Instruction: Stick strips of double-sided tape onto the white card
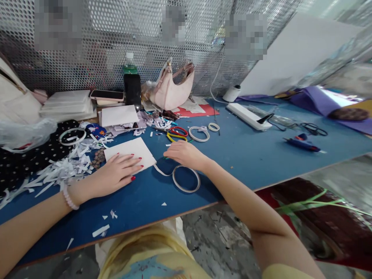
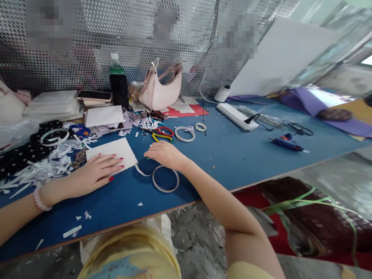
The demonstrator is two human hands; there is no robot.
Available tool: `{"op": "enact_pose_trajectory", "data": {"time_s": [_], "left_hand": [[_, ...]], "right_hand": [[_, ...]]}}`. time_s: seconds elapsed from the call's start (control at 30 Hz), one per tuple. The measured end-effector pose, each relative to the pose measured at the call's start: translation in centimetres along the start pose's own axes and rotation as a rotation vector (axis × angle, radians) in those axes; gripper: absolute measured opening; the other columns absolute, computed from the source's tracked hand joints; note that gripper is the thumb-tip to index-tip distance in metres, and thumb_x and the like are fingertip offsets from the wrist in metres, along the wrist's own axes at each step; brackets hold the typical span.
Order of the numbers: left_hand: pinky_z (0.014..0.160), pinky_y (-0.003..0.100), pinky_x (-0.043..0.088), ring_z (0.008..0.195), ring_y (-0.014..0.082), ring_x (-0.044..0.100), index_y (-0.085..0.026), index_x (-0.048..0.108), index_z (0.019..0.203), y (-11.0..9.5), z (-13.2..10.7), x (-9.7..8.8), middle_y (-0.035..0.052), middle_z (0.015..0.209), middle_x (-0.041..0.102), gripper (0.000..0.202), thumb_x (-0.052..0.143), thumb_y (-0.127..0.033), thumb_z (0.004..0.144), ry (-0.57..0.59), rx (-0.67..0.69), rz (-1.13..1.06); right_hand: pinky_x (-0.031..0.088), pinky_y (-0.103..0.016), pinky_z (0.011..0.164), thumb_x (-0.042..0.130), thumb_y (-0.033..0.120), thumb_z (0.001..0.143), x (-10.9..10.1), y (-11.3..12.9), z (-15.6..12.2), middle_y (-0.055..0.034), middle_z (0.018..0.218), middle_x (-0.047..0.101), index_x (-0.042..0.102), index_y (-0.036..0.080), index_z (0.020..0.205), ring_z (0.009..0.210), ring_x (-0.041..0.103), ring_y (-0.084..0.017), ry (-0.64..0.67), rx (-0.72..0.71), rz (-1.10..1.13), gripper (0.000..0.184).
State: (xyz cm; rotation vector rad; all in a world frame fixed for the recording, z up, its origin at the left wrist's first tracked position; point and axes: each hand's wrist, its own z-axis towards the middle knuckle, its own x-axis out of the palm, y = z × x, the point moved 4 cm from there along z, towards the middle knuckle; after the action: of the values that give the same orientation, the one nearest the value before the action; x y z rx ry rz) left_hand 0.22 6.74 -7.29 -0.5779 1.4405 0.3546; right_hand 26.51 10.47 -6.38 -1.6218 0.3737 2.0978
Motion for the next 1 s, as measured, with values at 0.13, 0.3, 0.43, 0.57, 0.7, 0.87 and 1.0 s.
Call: {"op": "enact_pose_trajectory", "data": {"time_s": [0.13,0.3,0.43,0.57,0.7,0.87,1.0], "left_hand": [[0.119,0.057,0.024,0.145,0.0288,0.036,-0.03,0.047,0.148,-0.1,0.1,0.0,0.0049,0.156,0.044,0.044,0.035,-0.033,0.106,0.012,-0.01,0.008],[0.119,0.056,0.024,0.146,0.0285,0.036,-0.03,0.046,0.148,-0.2,0.1,-0.2,0.0054,0.156,0.044,0.044,0.034,-0.033,0.106,0.014,0.003,0.017],[0.12,0.055,0.023,0.146,0.0275,0.036,-0.029,0.047,0.148,-0.2,0.1,-0.3,0.0052,0.156,0.044,0.044,0.034,-0.033,0.106,0.015,0.002,0.02],[0.118,0.057,0.026,0.144,0.0294,0.038,-0.029,0.048,0.147,-0.3,0.2,-0.3,0.0053,0.155,0.046,0.043,0.035,-0.032,0.106,0.01,-0.003,0.019],[0.117,0.058,0.027,0.144,0.0305,0.039,-0.028,0.05,0.145,-0.3,0.3,-0.3,0.0053,0.155,0.046,0.043,0.035,-0.032,0.106,0.007,0.0,0.022],[0.116,0.059,0.028,0.143,0.0304,0.039,-0.029,0.051,0.145,-0.4,0.3,-0.4,0.0052,0.154,0.047,0.043,0.034,-0.032,0.106,0.0,-0.004,0.028],[0.117,0.057,0.028,0.144,0.0289,0.039,-0.029,0.05,0.145,-0.5,0.2,-0.4,0.0048,0.154,0.047,0.043,0.033,-0.032,0.106,0.003,-0.008,0.025]], "right_hand": [[0.032,-0.033,0.072,0.033,0.019,0.104,-0.1,0.2,0.0,-0.0079,0.084,0.07,0.068,0.018,0.105,0.082,0.055,-0.021,0.025,-0.032,-0.016,0.035],[0.032,-0.034,0.072,0.035,0.016,0.102,-0.2,0.3,-0.1,-0.0078,0.085,0.07,0.068,0.018,0.108,0.083,0.055,-0.021,0.024,-0.045,-0.044,0.033],[0.031,-0.034,0.072,0.033,0.014,0.102,-0.3,0.4,-0.1,-0.008,0.085,0.07,0.068,0.018,0.109,0.084,0.055,-0.021,0.012,-0.046,-0.07,0.036],[0.029,-0.034,0.07,0.032,0.013,0.103,-0.6,0.7,0.0,-0.0075,0.084,0.068,0.067,0.017,0.11,0.082,0.053,-0.02,0.027,-0.062,-0.111,0.037],[0.027,-0.034,0.068,0.031,0.014,0.105,-1.1,1.2,-0.1,-0.0065,0.08,0.066,0.066,0.015,0.108,0.079,0.051,-0.019,0.009,-0.126,-0.176,0.035],[0.027,-0.033,0.068,0.029,0.014,0.105,-1.1,1.2,-0.2,-0.0065,0.083,0.067,0.066,0.015,0.107,0.081,0.052,-0.018,-0.034,-0.139,-0.198,0.036],[0.027,-0.033,0.069,0.031,0.013,0.105,-0.7,0.9,-0.2,-0.0062,0.083,0.068,0.066,0.016,0.107,0.081,0.052,-0.018,-0.057,-0.132,-0.178,0.035]]}}
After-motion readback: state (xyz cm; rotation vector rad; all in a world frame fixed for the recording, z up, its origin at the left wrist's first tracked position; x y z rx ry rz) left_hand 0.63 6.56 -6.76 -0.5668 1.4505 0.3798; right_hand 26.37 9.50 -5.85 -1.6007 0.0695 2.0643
